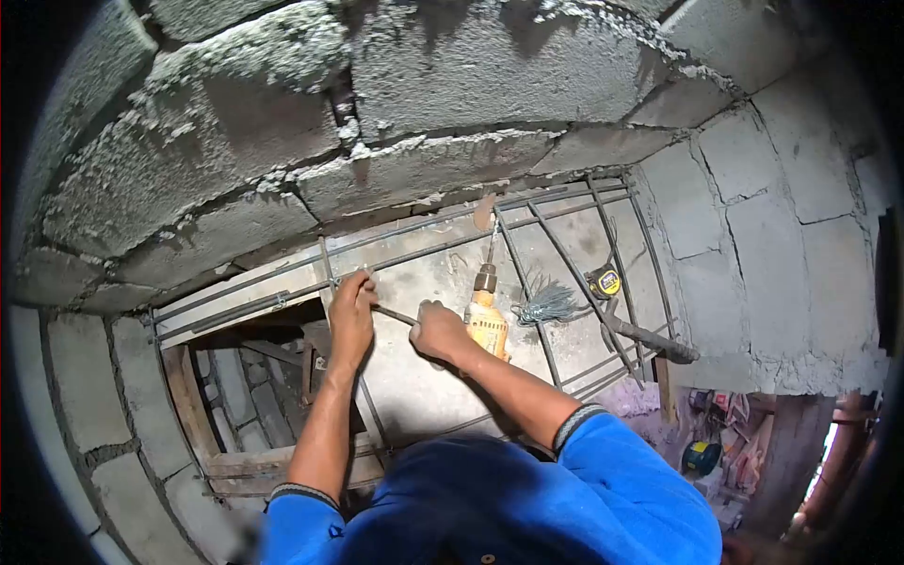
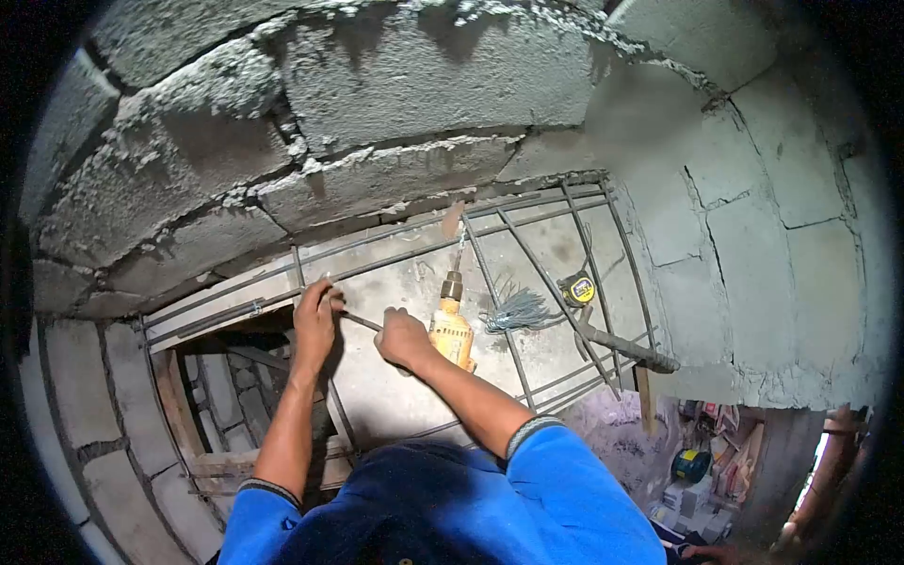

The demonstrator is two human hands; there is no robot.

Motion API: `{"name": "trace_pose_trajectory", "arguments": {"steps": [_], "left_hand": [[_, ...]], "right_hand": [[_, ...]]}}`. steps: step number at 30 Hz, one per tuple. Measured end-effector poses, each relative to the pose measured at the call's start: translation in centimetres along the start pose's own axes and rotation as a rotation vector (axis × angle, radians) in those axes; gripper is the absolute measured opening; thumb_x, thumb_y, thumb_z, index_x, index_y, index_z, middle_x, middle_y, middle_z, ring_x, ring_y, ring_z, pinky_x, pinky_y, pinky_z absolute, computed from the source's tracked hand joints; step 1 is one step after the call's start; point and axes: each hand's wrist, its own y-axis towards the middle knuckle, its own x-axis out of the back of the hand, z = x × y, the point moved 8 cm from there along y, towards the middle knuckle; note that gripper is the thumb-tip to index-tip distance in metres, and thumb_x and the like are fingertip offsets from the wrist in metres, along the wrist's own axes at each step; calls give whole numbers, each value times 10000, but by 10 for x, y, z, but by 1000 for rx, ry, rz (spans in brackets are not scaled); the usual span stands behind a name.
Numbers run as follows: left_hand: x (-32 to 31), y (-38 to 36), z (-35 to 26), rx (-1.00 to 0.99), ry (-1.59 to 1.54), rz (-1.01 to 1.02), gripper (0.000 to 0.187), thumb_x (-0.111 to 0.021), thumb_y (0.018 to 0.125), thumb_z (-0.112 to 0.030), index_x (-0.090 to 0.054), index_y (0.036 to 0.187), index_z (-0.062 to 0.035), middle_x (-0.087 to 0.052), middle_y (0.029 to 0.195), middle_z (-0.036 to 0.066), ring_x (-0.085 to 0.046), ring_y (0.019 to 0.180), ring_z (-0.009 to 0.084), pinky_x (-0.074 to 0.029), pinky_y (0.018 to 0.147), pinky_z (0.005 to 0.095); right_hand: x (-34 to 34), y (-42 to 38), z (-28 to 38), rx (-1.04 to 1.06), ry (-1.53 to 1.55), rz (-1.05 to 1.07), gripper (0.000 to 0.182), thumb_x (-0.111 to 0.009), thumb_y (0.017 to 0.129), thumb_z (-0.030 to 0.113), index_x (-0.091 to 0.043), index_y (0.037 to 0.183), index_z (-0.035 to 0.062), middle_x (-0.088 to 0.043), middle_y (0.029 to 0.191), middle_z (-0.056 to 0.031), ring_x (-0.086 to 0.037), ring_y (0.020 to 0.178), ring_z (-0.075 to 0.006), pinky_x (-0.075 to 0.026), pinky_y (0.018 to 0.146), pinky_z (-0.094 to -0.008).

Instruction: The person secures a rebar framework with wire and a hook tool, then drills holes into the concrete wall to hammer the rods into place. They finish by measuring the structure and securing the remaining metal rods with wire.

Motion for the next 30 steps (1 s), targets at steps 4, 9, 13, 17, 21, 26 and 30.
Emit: {"name": "trace_pose_trajectory", "arguments": {"steps": [4, 9, 13, 17, 21, 26, 30], "left_hand": [[20, -54, 18, 274, -377, -64, 340, -422, 948, 8, -518, 1274, -2, -646, 1032, 113, -628, 729, 137, -523, 645, 260], [24, -94, 43, 378, -428, -45, 327, -383, 894, 62, -398, 1205, -37, -639, 989, 125, -550, 630, 112, -460, 556, 234], [11, -100, 51, 352, -628, -44, 463, -427, 911, 31, -305, 1353, -35, -646, 953, 123, -517, 625, 101, -434, 521, 214], [-4, -99, 41, 589, -683, 30, 354, -495, 933, -22, -513, 1286, -36, -640, 880, 37, -446, 575, 32, -352, 451, 164], [-22, -86, 31, 723, -928, 71, 341, -531, 975, -284, -571, 1214, -43, -583, 790, 1, -395, 490, 23, -287, 382, 170], [-57, -35, -34, 710, -1177, 253, 351, -528, 1005, -404, -590, 1046, -60, -547, 718, -12, -397, 485, 37, -283, 381, 184], [-72, -14, -32, 696, -1147, 198, 256, -549, 1010, -332, -574, 980, -79, -542, 703, -3, -403, 483, 45, -294, 382, 191]], "right_hand": [[27, -12, 1, 22, 260, 67, 300, -542, 853, 159, -555, 1050, -67, -658, 848, -249, -667, 755, -401, -539, 730, -477], [100, -31, -14, -165, 1031, -66, 402, -587, 955, 189, -467, 1282, -11, -604, 836, -57, -617, 656, -110, -513, 526, -249], [124, -26, -37, -229, 1093, -193, 519, -595, 960, 184, -406, 1404, -9, -585, 846, -17, -579, 636, -95, -481, 526, -230], [106, 2, -65, -207, 782, -270, 449, -580, 917, 144, -510, 1318, -44, -635, 837, -47, -578, 635, -98, -472, 571, -243], [110, -2, -11, 61, 775, -2, 503, -636, 869, 186, -550, 1315, -28, -694, 1157, -173, -678, 979, -214, -532, 893, -335], [120, -31, 67, 419, 317, 363, 444, -661, 792, 124, -621, 1227, 44, -704, 1110, -174, -700, 964, -282, -528, 898, -359], [132, -27, 29, 339, 160, 258, 425, -672, 822, 208, -636, 1213, 43, -679, 1157, -187, -674, 1027, -303, -515, 907, -377]]}}
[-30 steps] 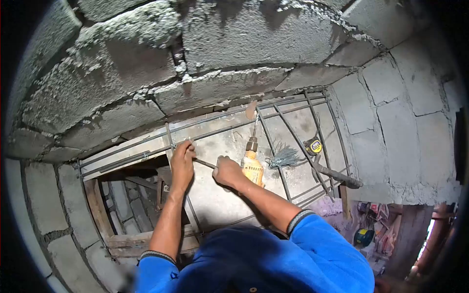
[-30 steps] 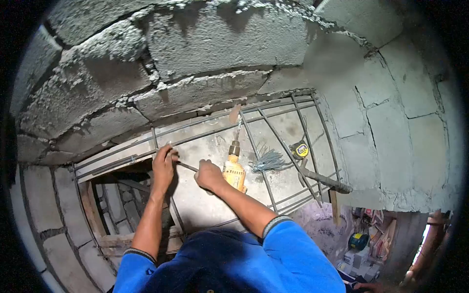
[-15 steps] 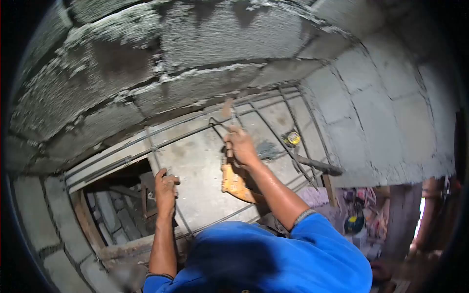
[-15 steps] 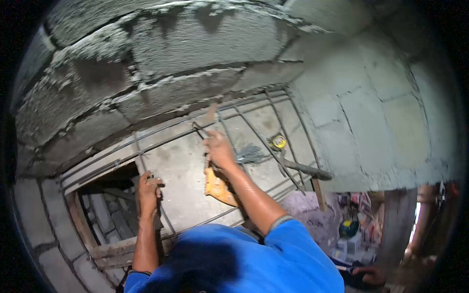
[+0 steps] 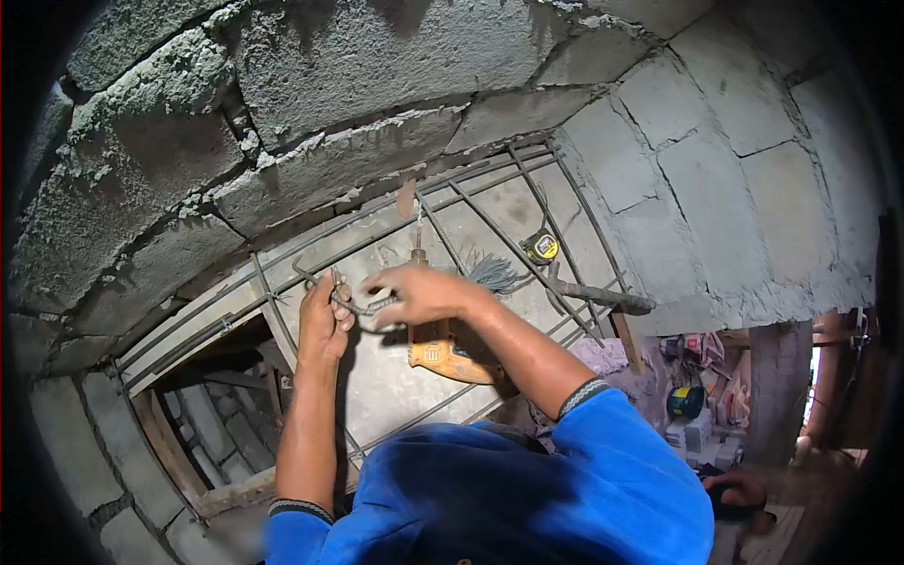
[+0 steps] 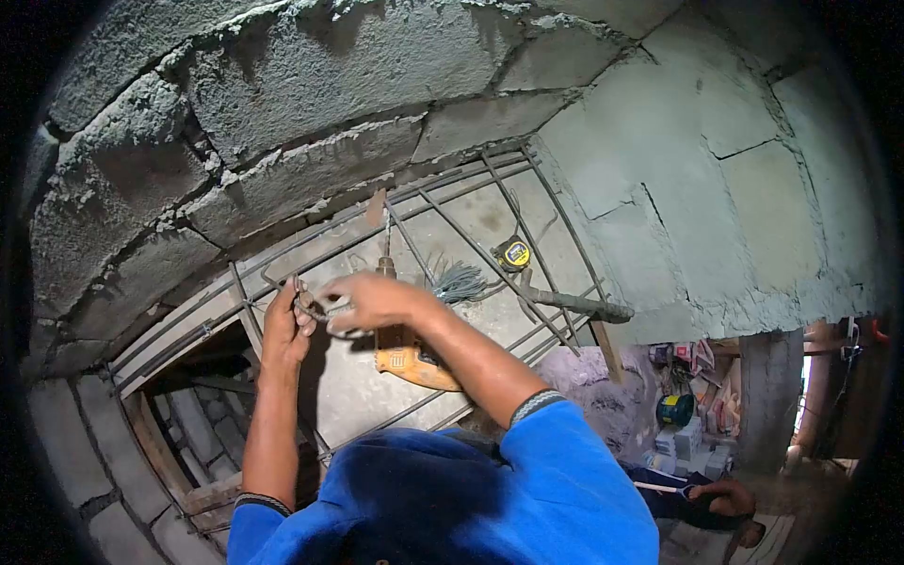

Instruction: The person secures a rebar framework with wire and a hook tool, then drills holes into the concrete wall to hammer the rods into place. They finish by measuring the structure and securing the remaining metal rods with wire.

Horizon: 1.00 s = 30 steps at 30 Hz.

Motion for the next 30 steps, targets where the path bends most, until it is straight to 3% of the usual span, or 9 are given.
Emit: {"name": "trace_pose_trajectory", "arguments": {"steps": [2, 4, 6, 8, 9, 11, 14, 20, 30], "left_hand": [[3, -2, -7, -34, -3, -95, 233, -558, 1008, -312, -569, 949, -87, -538, 690, 3, -413, 478, 48, -303, 377, 201], [22, -3, -14, -50, 20, -98, 243, -552, 1011, -322, -569, 953, -86, -535, 685, 3, -409, 463, 50, -307, 372, 205], [47, -7, -12, -13, 45, -157, 235, -554, 1010, -318, -569, 957, -89, -533, 683, 3, -400, 450, 52, -307, 366, 205], [60, -15, -9, -19, 57, -181, 224, -555, 1010, -310, -566, 946, -96, -535, 681, 1, -400, 442, 53, -308, 361, 207], [68, -16, 0, 9, 46, -185, 219, -556, 1009, -306, -563, 937, -100, -533, 675, -2, -402, 438, 54, -308, 357, 209], [73, -18, 13, 46, 31, -183, 208, -551, 1011, -292, -556, 918, -106, -528, 654, -6, -404, 427, 58, -308, 348, 212], [78, -27, 34, 92, 27, -179, 223, -550, 1010, -291, -567, 937, -81, -548, 646, 4, -422, 413, 73, -322, 337, 223], [91, -39, 50, 127, 24, -190, 187, -543, 1011, -253, -564, 921, -91, -547, 640, 9, -410, 420, 67, -309, 333, 215], [126, -51, 47, 106, 15, -267, 189, -564, 1001, -271, -575, 918, -101, -554, 642, 5, -422, 412, 70, -320, 337, 224]], "right_hand": [[32, -29, -51, -301, 102, -189, 405, -660, 866, 296, -659, 1164, 22, -659, 1210, -181, -651, 1075, -317, -514, 900, -400], [71, -89, -124, -560, -93, -621, 376, -611, 885, 334, -690, 1035, -1, -688, 1013, -237, -666, 955, -392, -519, 863, -430], [63, -153, -208, -830, -454, -563, 386, -544, 909, 354, -698, 911, 0, -682, 969, -248, -658, 928, -409, -517, 832, -490], [19, -199, -324, -988, -342, -385, 405, -597, 891, 339, -694, 909, -54, -693, 945, -266, -681, 895, -402, -546, 760, -479], [10, -202, -312, -990, -337, -378, 405, -597, 891, 339, -694, 909, -54, -693, 945, -266, -681, 895, -402, -546, 760, -479], [-1, -240, -308, -1268, 338, -1024, 415, -677, 838, 307, -687, 917, -101, -702, 910, -261, -696, 849, -376, -564, 669, -463], [-2, -230, -305, -1255, 278, -1295, 447, -729, 788, 274, -666, 927, -147, -692, 863, -242, -690, 772, -347, -561, 589, -459], [-34, -233, -327, -1263, 891, -1286, 599, -710, 758, 233, -565, 1241, -89, -546, 1298, -245, -585, 1106, -399, -526, 753, -593], [-43, -255, -289, -1435, 596, -922, 225, -689, 697, 205, -635, 810, 18, -589, 754, -96, -559, 585, -226, -522, 563, -449]]}}
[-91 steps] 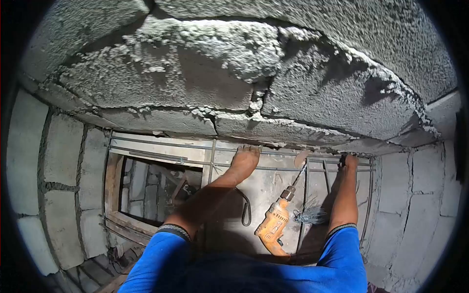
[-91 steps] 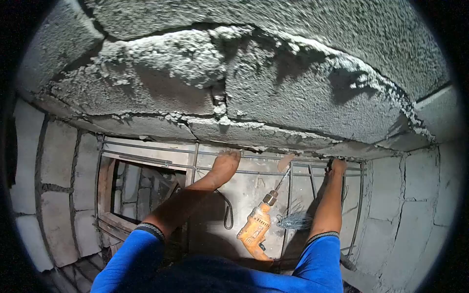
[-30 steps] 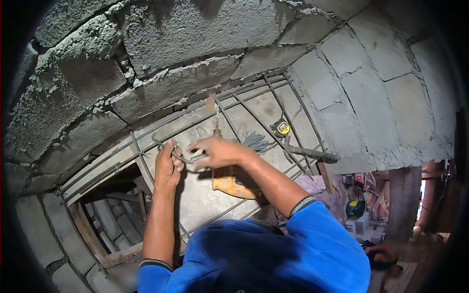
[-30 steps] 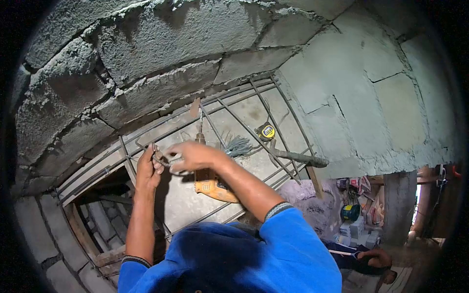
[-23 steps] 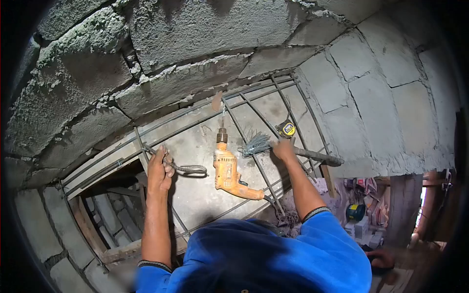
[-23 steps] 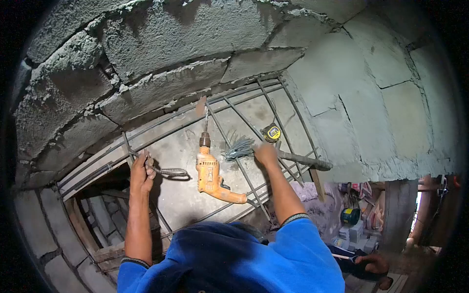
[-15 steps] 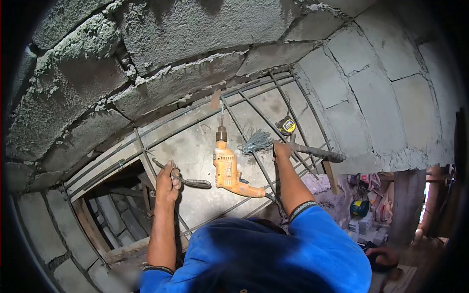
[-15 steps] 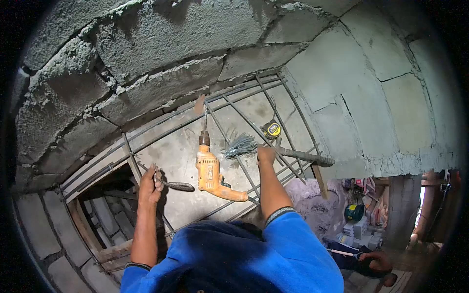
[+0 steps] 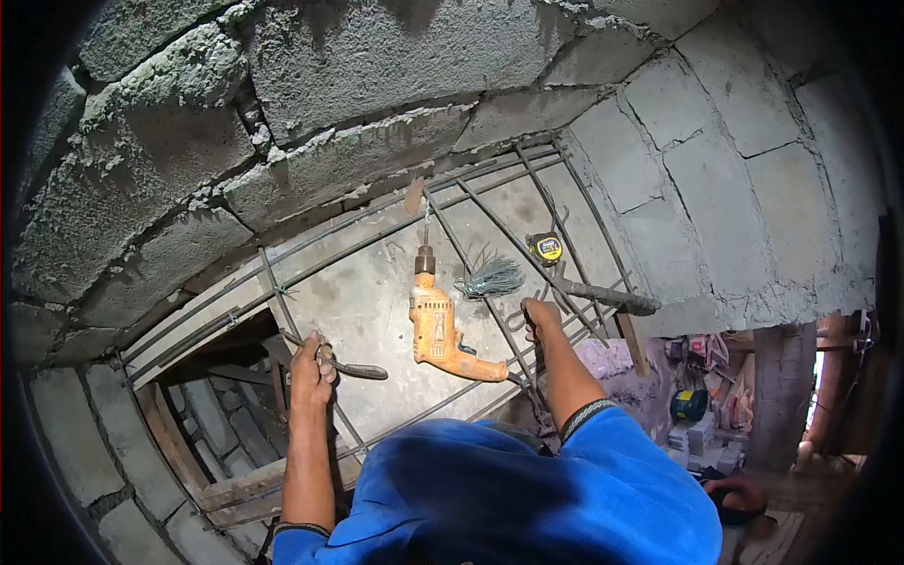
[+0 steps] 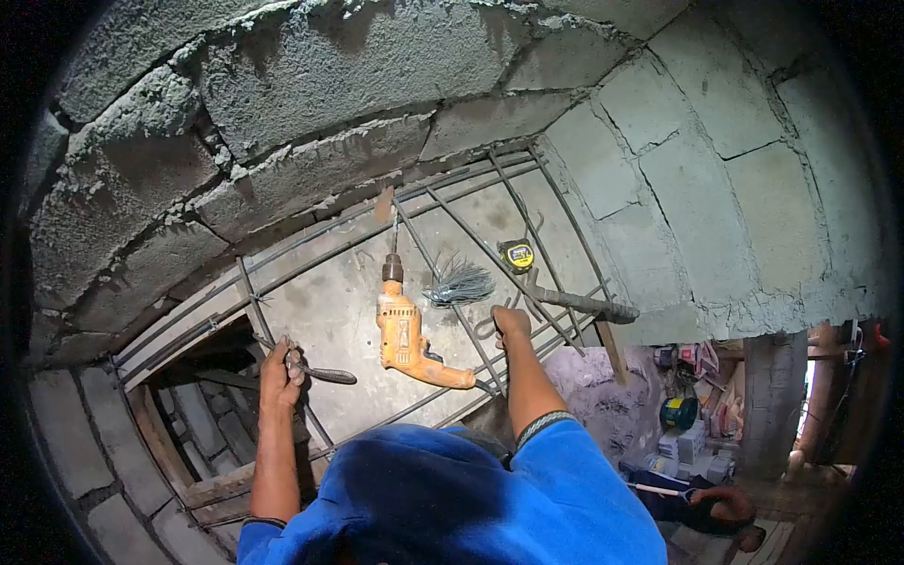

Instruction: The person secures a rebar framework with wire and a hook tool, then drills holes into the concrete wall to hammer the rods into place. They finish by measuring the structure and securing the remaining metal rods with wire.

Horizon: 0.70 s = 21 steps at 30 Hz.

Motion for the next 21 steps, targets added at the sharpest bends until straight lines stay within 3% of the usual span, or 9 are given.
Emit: {"name": "trace_pose_trajectory", "arguments": {"steps": [2, 7, 9, 10, 13, 15, 17, 20, 21], "left_hand": [[4, -2, -1, 14, 5, -10, 190, -566, 1000, -271, -577, 917, -101, -555, 641, 5, -423, 409, 70, -320, 335, 225], [3, -2, 0, 17, -2, 5, 187, -568, 1000, -274, -579, 922, -105, -553, 635, 3, -427, 408, 72, -324, 335, 222], [6, 0, -2, 16, -9, -1, 189, -567, 1001, -276, -580, 923, -104, -553, 635, 3, -429, 408, 72, -325, 335, 221], [7, 0, -2, 12, -3, 1, 197, -581, 992, -278, -588, 924, -94, -559, 646, 2, -431, 420, 76, -330, 340, 223], [6, 2, 2, 19, 14, 20, 211, -588, 987, -282, -593, 930, -79, -559, 654, 2, -432, 434, 79, -334, 346, 223], [4, 4, 2, 14, 10, 35, 215, -577, 993, -280, -588, 952, -69, -544, 654, 7, -424, 442, 81, -329, 352, 224], [-1, 10, 5, 42, 16, 48, 196, -572, 994, -273, -568, 943, -84, -535, 662, 10, -408, 442, 85, -317, 359, 239], [-22, 19, 9, 53, 85, 121, 179, -591, 980, -278, -581, 945, -103, -523, 639, -29, -398, 444, 69, -290, 373, 226], [-27, 24, 11, 79, 120, 90, 190, -593, 979, -284, -587, 945, -96, -516, 626, -31, -389, 440, 68, -281, 371, 228]], "right_hand": [[-7, -1, -16, -61, 31, 111, 286, -667, 736, 214, -677, 888, -28, -625, 828, -109, -592, 630, -244, -540, 524, -409], [-10, 7, -38, 0, 349, 170, 193, -661, 756, 188, -637, 827, 10, -543, 690, -75, -554, 567, -200, -512, 477, -385], [-16, -10, -34, -20, 565, 285, 178, -620, 834, 217, -557, 739, 81, -483, 618, -8, -432, 444, -129, -384, 410, -274], [-13, -17, -31, -22, 563, 287, 178, -620, 834, 217, -557, 739, 81, -483, 618, -8, -432, 444, -129, -384, 410, -274], [-11, -51, -9, -132, 1035, 535, 263, -570, 944, 288, -489, 747, 135, -372, 574, 46, -326, 440, -100, -232, 397, -255], [8, -63, -8, -96, 1082, 474, 291, -583, 949, 283, -449, 722, 159, -339, 579, 47, -303, 459, -97, -234, 402, -255], [11, -73, -12, -85, 1273, 698, 298, -588, 949, 265, -459, 706, 152, -374, 577, 39, -334, 457, -99, -248, 415, -258], [15, -141, 7, -86, 1396, 728, 286, -575, 958, 239, -488, 708, 130, -448, 589, 23, -416, 490, -115, -315, 453, -262], [15, -165, 8, -126, 1386, 604, 263, -566, 947, 211, -490, 714, 117, -476, 614, 5, -463, 535, -134, -362, 486, -270]]}}
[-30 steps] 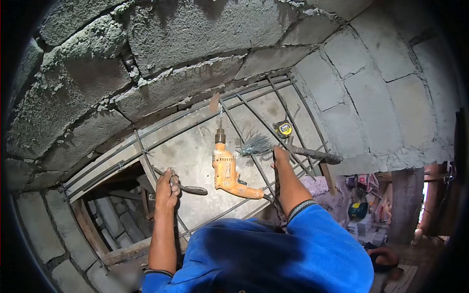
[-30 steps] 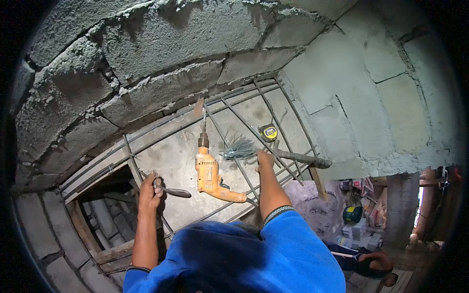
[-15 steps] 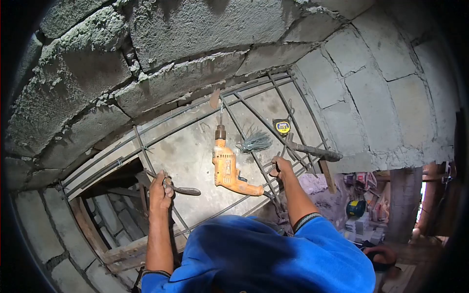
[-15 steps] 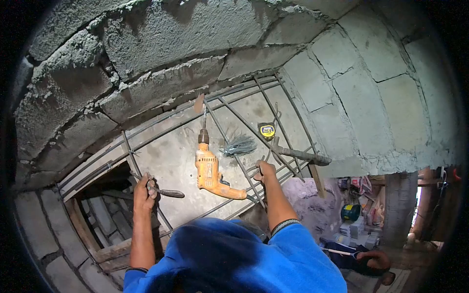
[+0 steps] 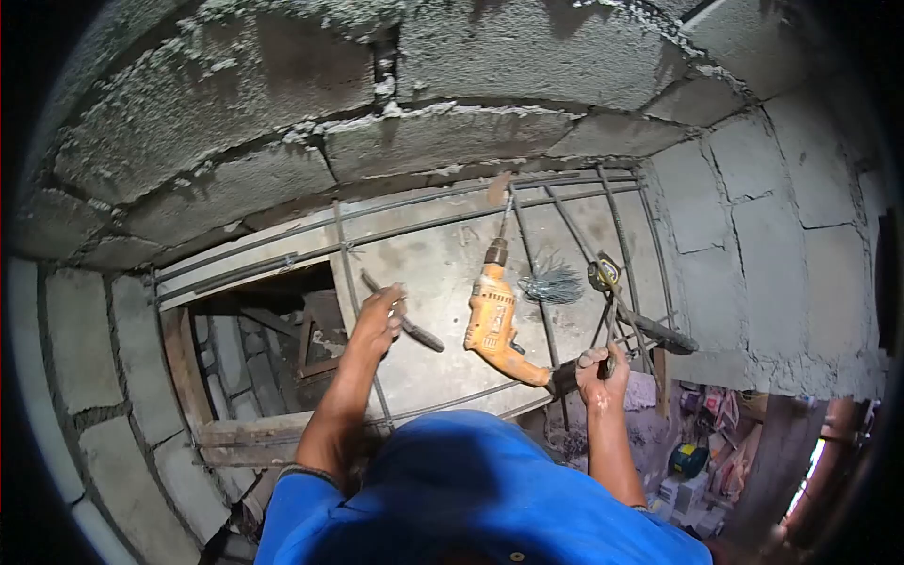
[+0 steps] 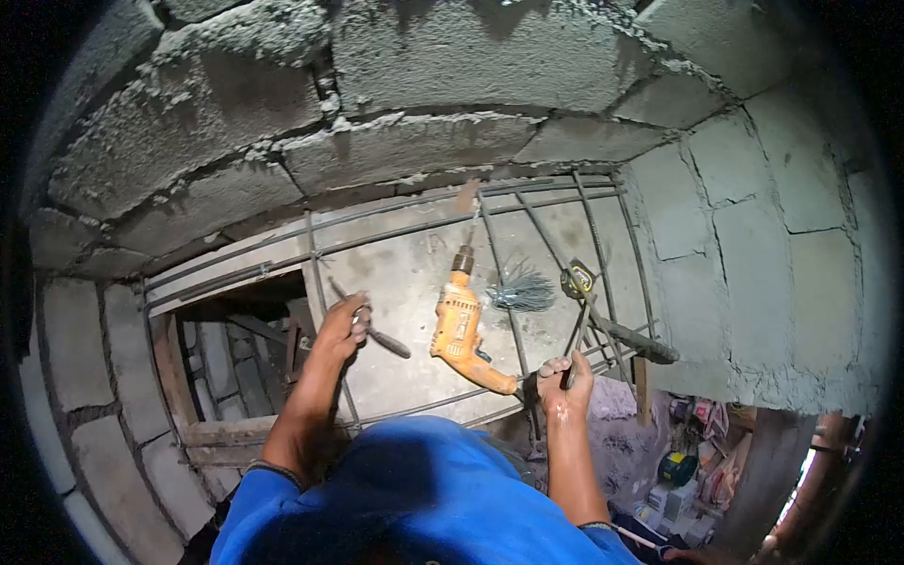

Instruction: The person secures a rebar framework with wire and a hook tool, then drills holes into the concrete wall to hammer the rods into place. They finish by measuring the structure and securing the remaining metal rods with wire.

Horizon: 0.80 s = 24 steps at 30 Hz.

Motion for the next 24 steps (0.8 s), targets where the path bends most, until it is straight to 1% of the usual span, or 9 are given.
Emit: {"name": "trace_pose_trajectory", "arguments": {"steps": [4, 7, 9, 10, 13, 15, 18, 20, 24], "left_hand": [[-9, 30, 4, 35, 79, 57, 216, -607, 968, -294, -578, 894, -93, -496, 618, -31, -343, 430, 55, -241, 358, 227], [-1, 52, 6, -8, 470, -3, 316, -594, 961, -354, -645, 870, -55, -631, 726, 63, -543, 507, 170, -423, 435, 325], [-6, 54, -20, -394, 1413, -235, 442, -551, 960, -404, -695, 947, 14, -707, 859, 207, -694, 755, 337, -545, 680, 432], [-29, 20, -38, -223, 1473, -209, 557, -531, 952, -460, -688, 1044, 66, -682, 997, 299, -672, 987, 414, -515, 876, 477], [-44, 9, -45, -251, 1617, -189, 586, -550, 936, -495, -696, 996, 69, -697, 961, 275, -687, 942, 390, -532, 834, 463], [-41, 7, -50, -283, 1637, -219, 582, -554, 933, -504, -708, 956, 58, -702, 939, 261, -690, 922, 386, -534, 826, 462], [-27, 6, -58, -448, 1648, -277, 468, -607, 905, -421, -701, 939, 36, -705, 911, 233, -686, 904, 380, -530, 800, 472], [-14, 6, -57, -473, 1660, -294, 418, -627, 901, -386, -706, 923, 24, -709, 886, 222, -695, 869, 370, -540, 774, 461], [-3, 0, -58, -536, 1696, -317, 246, -589, 891, -213, -715, 894, -1, -711, 853, 212, -703, 823, 363, -548, 737, 455]], "right_hand": [[-2, -50, 1, 134, -114, -181, 235, -534, 973, 177, -513, 757, 89, -536, 691, -28, -545, 666, -168, -456, 586, -293], [0, -87, 2, 91, -169, -156, 238, -543, 1002, 210, -565, 799, 88, -547, 703, -4, -543, 635, -144, -521, 609, -302], [10, -91, 3, 60, -210, -11, 226, -548, 1011, 275, -565, 878, 92, -523, 690, 16, -545, 629, -138, -517, 609, -299], [3, -100, 5, 104, -306, 28, 220, -545, 1013, 287, -558, 907, 95, -514, 684, 18, -544, 622, -141, -512, 589, -300], [-18, -110, 11, 182, -503, 89, 233, -546, 1015, 309, -534, 968, 81, -485, 676, 9, -524, 604, -136, -483, 521, -305], [-36, -100, 22, 272, -1139, 151, 285, -569, 992, 339, -533, 975, 57, -491, 669, 13, -530, 625, -137, -482, 570, -341], [-112, -88, 15, 831, -1802, 324, 363, -652, 916, 306, -573, 841, -40, -551, 657, -89, -587, 602, -206, -474, 588, -387], [-126, -50, -5, 673, -2048, 389, 369, -667, 896, 318, -600, 848, -42, -590, 685, -177, -613, 643, -299, -473, 636, -416], [-160, 3, -31, 779, -2100, 566, 394, -673, 887, 386, -642, 872, -7, -641, 778, -234, -628, 714, -394, -488, 675, -442]]}}
